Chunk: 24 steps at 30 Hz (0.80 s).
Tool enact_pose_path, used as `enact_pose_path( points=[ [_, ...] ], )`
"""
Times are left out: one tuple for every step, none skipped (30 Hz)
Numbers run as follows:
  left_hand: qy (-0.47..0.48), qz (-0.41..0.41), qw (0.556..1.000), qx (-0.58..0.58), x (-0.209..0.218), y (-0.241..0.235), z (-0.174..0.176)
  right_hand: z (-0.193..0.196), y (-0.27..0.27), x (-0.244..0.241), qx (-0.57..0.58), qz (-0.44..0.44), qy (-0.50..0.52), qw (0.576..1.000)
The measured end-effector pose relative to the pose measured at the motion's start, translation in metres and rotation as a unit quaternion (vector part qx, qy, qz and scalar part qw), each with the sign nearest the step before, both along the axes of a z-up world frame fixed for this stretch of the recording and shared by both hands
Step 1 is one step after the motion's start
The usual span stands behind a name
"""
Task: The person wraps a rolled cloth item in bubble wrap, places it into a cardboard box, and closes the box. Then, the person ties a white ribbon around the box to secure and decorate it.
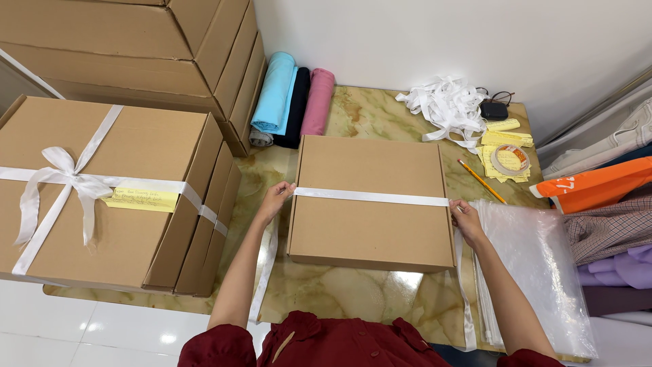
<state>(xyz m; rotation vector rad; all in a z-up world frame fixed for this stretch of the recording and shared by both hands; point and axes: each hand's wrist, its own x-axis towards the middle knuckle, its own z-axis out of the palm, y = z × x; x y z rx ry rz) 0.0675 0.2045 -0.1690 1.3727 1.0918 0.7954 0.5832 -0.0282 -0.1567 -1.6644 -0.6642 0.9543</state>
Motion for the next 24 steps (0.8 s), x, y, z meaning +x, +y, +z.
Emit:
enact_pose_path(
  points=[
    [0.000, 0.000, 1.000, 0.000, 0.000, 0.001, -0.001, 0.001, 0.000, -0.001, 0.000, 0.000, 0.000, 1.000],
    [0.000, 0.001, 1.000, 0.002, 0.000, 0.001, -0.003, 0.002, -0.001, -0.002, 0.001, 0.002, 0.002, 1.000],
    [0.001, 0.002, 1.000, 0.003, 0.000, 0.002, -0.005, 0.003, -0.001, -0.003, 0.002, 0.003, 0.004, 1.000],
    [0.001, 0.001, 1.000, 0.003, 0.000, 0.001, -0.005, 0.003, -0.001, -0.003, 0.001, 0.003, 0.004, 1.000],
    [0.005, 0.003, 1.000, 0.003, 0.001, 0.001, -0.004, 0.004, -0.002, -0.003, 0.003, 0.003, 0.005, 1.000],
    [0.009, 0.005, 1.000, 0.003, 0.001, 0.001, -0.004, 0.005, -0.002, -0.004, 0.005, 0.003, 0.007, 1.000],
    [0.009, 0.005, 1.000, 0.003, 0.000, 0.001, -0.004, 0.008, -0.002, -0.006, 0.005, 0.003, 0.007, 1.000],
    [0.009, 0.006, 1.000, -0.001, 0.000, 0.002, -0.005, 0.011, -0.002, -0.007, 0.002, 0.003, 0.007, 1.000],
    [0.009, 0.007, 1.000, -0.004, 0.000, 0.002, -0.005, 0.014, -0.002, -0.009, 0.000, 0.003, 0.006, 1.000],
    [0.009, 0.007, 1.000, -0.004, 0.000, 0.002, -0.005, 0.012, -0.002, -0.008, 0.000, 0.003, 0.006, 1.000],
    [0.009, 0.006, 1.000, -0.007, 0.000, 0.002, -0.005, 0.010, -0.002, -0.006, 0.001, 0.003, 0.007, 1.000],
    [0.009, 0.006, 1.000, -0.009, 0.000, 0.003, -0.006, 0.007, -0.002, -0.004, 0.002, 0.002, 0.007, 1.000],
    [0.009, 0.006, 1.000, -0.009, 0.000, 0.003, -0.006, 0.007, -0.002, -0.005, 0.002, 0.002, 0.007, 1.000],
    [0.010, 0.006, 1.000, -0.010, 0.000, 0.003, -0.006, 0.008, -0.002, -0.005, 0.002, 0.002, 0.005, 1.000],
    [0.012, 0.006, 1.000, -0.010, 0.000, 0.004, -0.006, 0.008, -0.002, -0.005, 0.001, 0.001, 0.004, 1.000],
    [0.012, 0.006, 1.000, -0.010, 0.000, 0.003, -0.006, 0.009, -0.002, -0.005, 0.002, 0.001, 0.004, 1.000],
    [0.013, 0.004, 1.000, -0.010, 0.000, 0.003, -0.005, 0.009, -0.002, -0.005, 0.001, 0.002, 0.004, 1.000],
    [0.014, 0.003, 1.000, -0.010, -0.001, 0.003, -0.005, 0.010, -0.002, -0.006, 0.001, 0.003, 0.005, 1.000],
    [0.014, 0.003, 1.000, -0.010, 0.000, 0.003, -0.005, 0.009, -0.002, -0.005, 0.001, 0.003, 0.005, 1.000],
    [0.011, 0.005, 1.000, -0.009, 0.000, 0.002, -0.004, 0.008, -0.002, -0.005, 0.002, 0.003, 0.006, 1.000],
    [0.007, 0.006, 1.000, -0.009, 0.000, 0.002, -0.004, 0.007, -0.002, -0.004, 0.003, 0.003, 0.007, 1.000],
    [0.007, 0.006, 1.000, -0.008, 0.000, 0.001, -0.003, 0.007, -0.002, -0.005, 0.003, 0.003, 0.007, 1.000],
    [0.008, 0.006, 1.000, -0.009, -0.001, 0.001, -0.002, 0.008, -0.002, -0.005, 0.002, 0.003, 0.007, 1.000],
    [0.008, 0.006, 1.000, -0.010, 0.000, 0.001, -0.001, 0.008, -0.002, -0.006, 0.002, 0.003, 0.008, 1.000]
  ],
)
